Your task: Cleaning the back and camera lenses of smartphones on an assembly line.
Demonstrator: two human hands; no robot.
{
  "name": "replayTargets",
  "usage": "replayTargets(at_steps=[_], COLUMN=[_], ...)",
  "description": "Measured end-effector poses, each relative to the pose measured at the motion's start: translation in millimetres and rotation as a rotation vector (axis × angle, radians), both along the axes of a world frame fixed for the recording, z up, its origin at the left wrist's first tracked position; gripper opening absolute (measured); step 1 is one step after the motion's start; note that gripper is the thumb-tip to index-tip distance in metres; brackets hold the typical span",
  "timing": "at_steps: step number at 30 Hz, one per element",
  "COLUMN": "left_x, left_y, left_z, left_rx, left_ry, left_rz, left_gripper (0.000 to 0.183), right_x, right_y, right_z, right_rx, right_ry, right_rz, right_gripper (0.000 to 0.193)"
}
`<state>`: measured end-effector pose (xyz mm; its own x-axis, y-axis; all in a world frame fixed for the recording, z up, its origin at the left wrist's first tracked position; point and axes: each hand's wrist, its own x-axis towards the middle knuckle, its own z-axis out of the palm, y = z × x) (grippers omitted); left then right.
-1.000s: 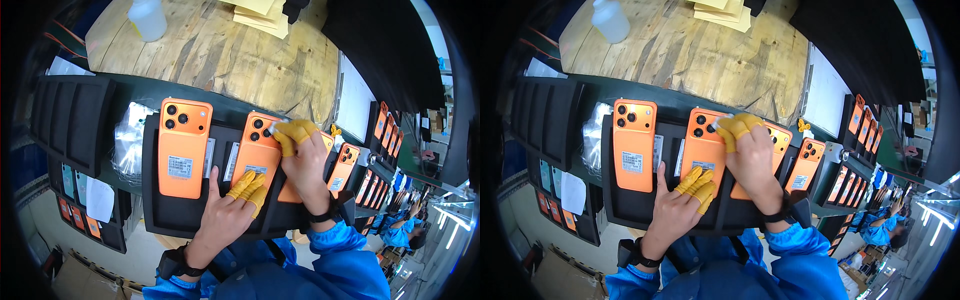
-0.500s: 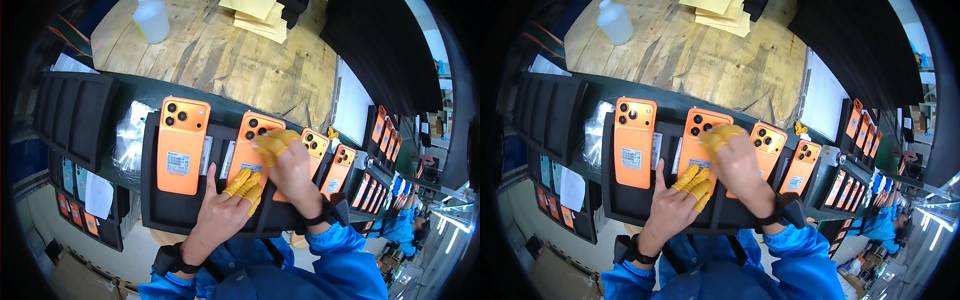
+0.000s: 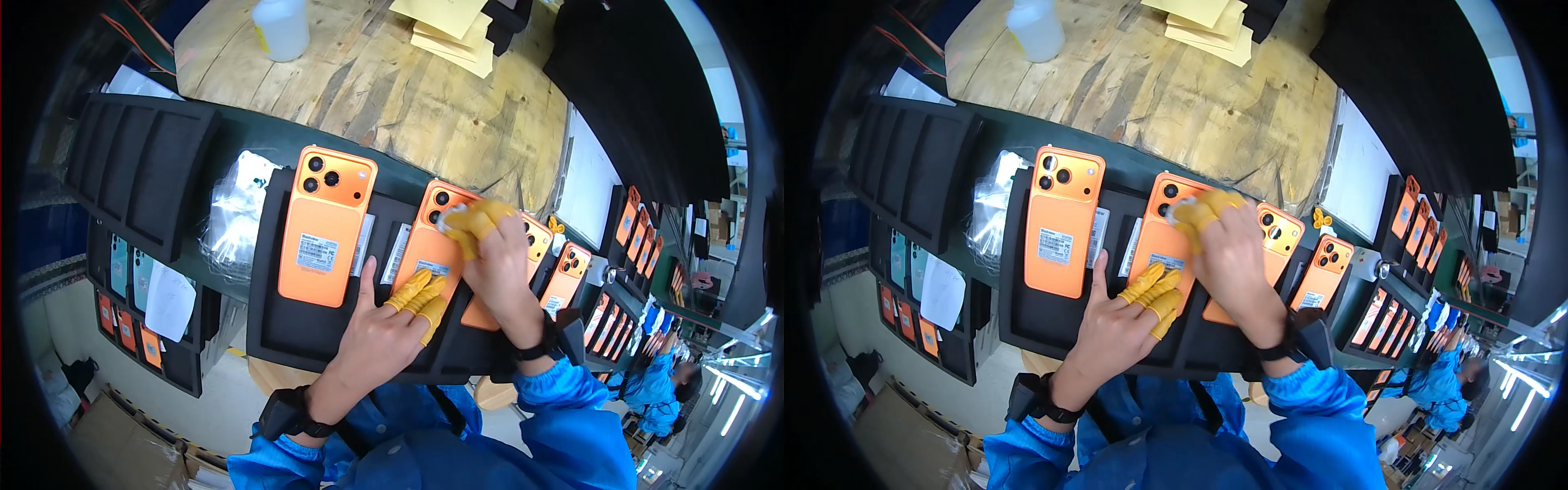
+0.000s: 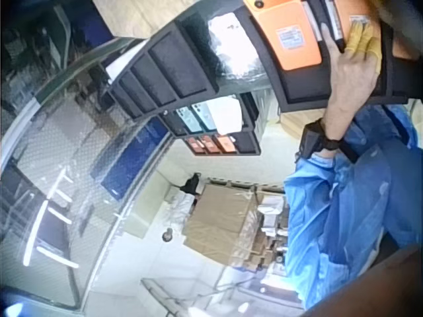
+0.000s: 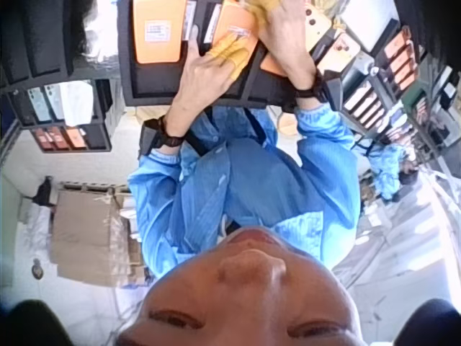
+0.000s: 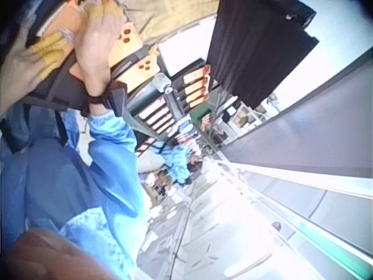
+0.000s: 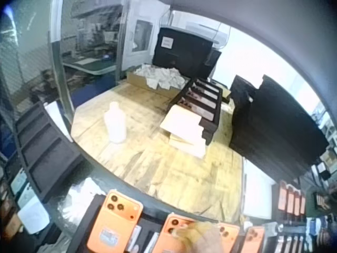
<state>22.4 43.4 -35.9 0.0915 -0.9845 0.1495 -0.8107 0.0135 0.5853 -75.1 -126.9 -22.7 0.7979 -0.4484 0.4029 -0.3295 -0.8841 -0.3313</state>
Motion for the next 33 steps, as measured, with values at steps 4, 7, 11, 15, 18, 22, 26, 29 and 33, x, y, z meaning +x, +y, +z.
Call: replayTargets(at_steps=[4, 7, 11, 15, 18, 22, 26, 29, 33], left_x=[-4, -4, -4, -5, -1, -2, -3, -3, -6], left_y=[-1, -2, -2, 0, 2, 0, 0, 0, -3], left_z=[-4, -6, -5, -7, -7, -2, -6, -6, -3], left_rx=[-0.039, -0.099, -0.109, -0.129, 0.011, 0.011, 0.0, -0.012, -0.061], left_ry=[0.037, 0.07, 0.064, 0.068, 0.023, 0.009, 0.018, 0.033, 0.025], left_rz=[0.039, 0.059, 0.06, 0.099, -0.003, -0.004, 0.02, 0.039, 0.068], left_gripper=[0.009, 0.004, 0.003, 0.005, 0.022, 0.022, 0.02, 0.014, 0.013], right_x=[-6, 13, 3, -21, -40, -24, 6, -23, -54], right_y=[4, 16, 13, 6, -8, 4, 11, -6, -35], right_z=[7, -1, -2, 4, 11, 25, 0, 5, 24], right_rx=[0.02, 0.02, 0.017, 0.021, -0.036, -0.042, 0.016, -0.068, -0.237], right_ry=[-0.018, 0.014, 0.013, 0.079, 0.156, 0.03, 0.089, 0.173, 0.246], right_rz=[0.034, 0.047, 0.106, 0.035, -0.064, -0.025, 0.104, 0.121, 0.005], right_gripper=[0.035, 0.033, 0.038, 0.028, 0.029, 0.029, 0.046, 0.043, 0.042])
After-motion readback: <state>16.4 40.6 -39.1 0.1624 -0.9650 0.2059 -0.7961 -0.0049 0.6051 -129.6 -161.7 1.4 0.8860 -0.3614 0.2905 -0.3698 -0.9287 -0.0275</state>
